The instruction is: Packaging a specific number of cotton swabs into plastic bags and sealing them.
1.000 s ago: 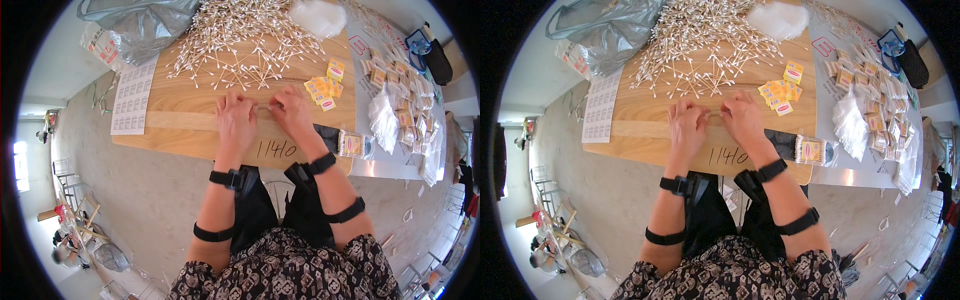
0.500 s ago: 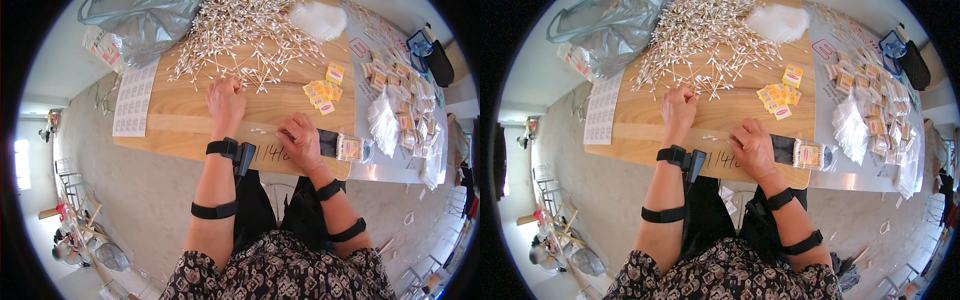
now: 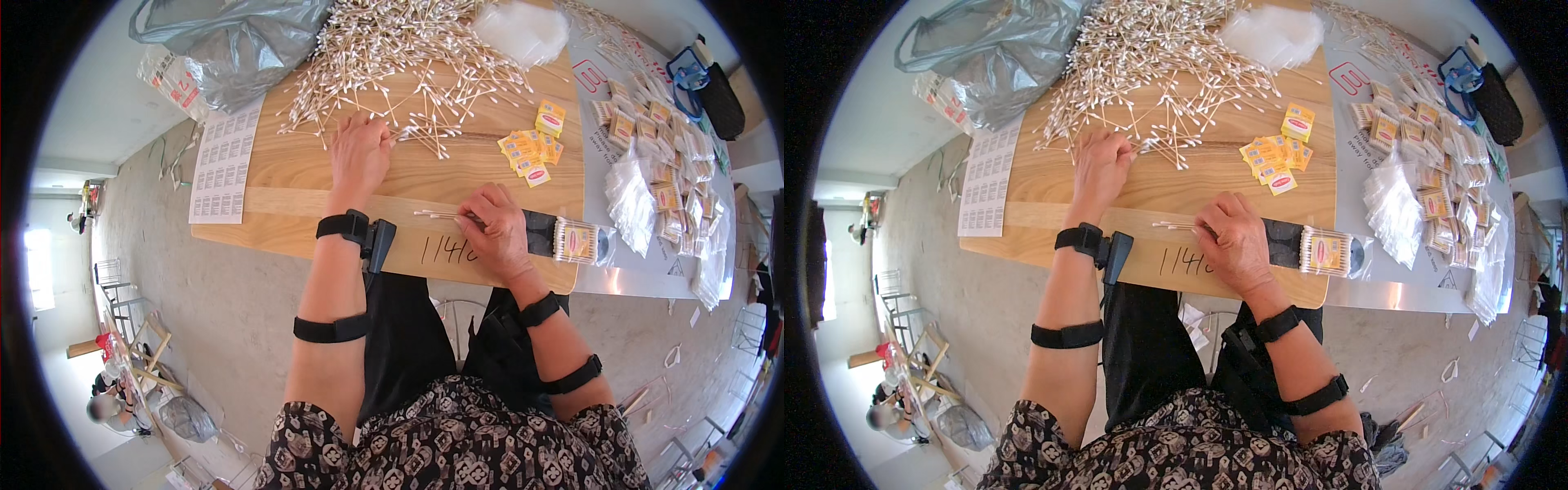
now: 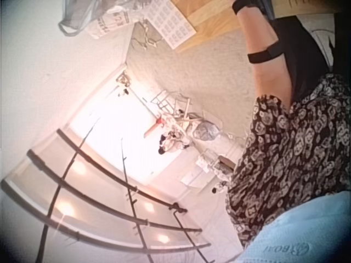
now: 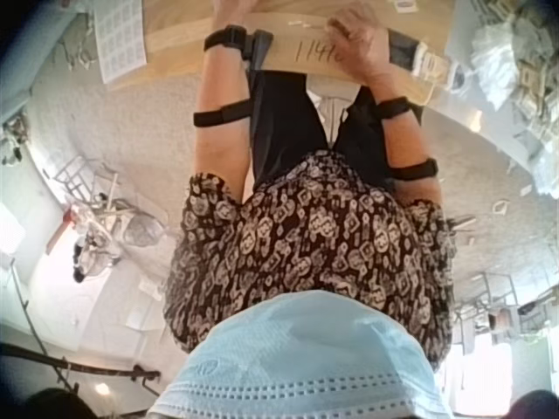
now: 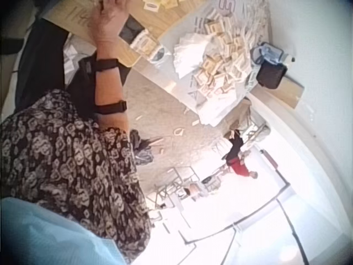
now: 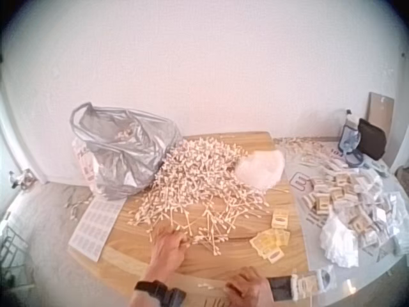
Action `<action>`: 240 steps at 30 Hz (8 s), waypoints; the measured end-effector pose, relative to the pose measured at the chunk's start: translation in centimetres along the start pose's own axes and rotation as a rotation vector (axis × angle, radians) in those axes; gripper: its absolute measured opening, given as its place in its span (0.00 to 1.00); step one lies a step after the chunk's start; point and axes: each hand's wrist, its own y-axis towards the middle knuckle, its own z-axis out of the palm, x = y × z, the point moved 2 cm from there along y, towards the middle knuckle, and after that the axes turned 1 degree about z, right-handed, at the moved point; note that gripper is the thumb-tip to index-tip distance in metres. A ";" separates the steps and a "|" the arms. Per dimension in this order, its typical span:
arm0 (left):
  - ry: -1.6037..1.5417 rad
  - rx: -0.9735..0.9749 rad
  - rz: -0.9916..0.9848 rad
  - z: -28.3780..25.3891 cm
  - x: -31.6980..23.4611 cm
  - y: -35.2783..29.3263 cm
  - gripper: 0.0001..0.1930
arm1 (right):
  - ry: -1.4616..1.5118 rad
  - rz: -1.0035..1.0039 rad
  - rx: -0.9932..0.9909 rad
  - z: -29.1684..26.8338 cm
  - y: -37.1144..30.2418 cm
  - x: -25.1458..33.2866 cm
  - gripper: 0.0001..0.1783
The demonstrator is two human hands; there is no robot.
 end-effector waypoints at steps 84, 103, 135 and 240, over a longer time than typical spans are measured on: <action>-0.040 -0.038 -0.083 0.2 -1.9 -1.7 0.20 | -0.054 0.065 0.220 -0.2 3.6 -1.8 0.05; -0.026 -0.035 0.025 1.4 -3.6 -1.8 0.04 | -0.031 0.068 0.214 -0.3 3.3 -2.0 0.06; 0.037 0.229 0.156 1.5 -11.9 -12.6 0.43 | 0.582 0.293 -0.481 -0.8 -4.5 0.5 0.15; -0.014 0.391 0.374 0.4 -11.4 -12.0 0.41 | 0.957 0.391 -0.551 0.5 -3.4 -0.2 0.26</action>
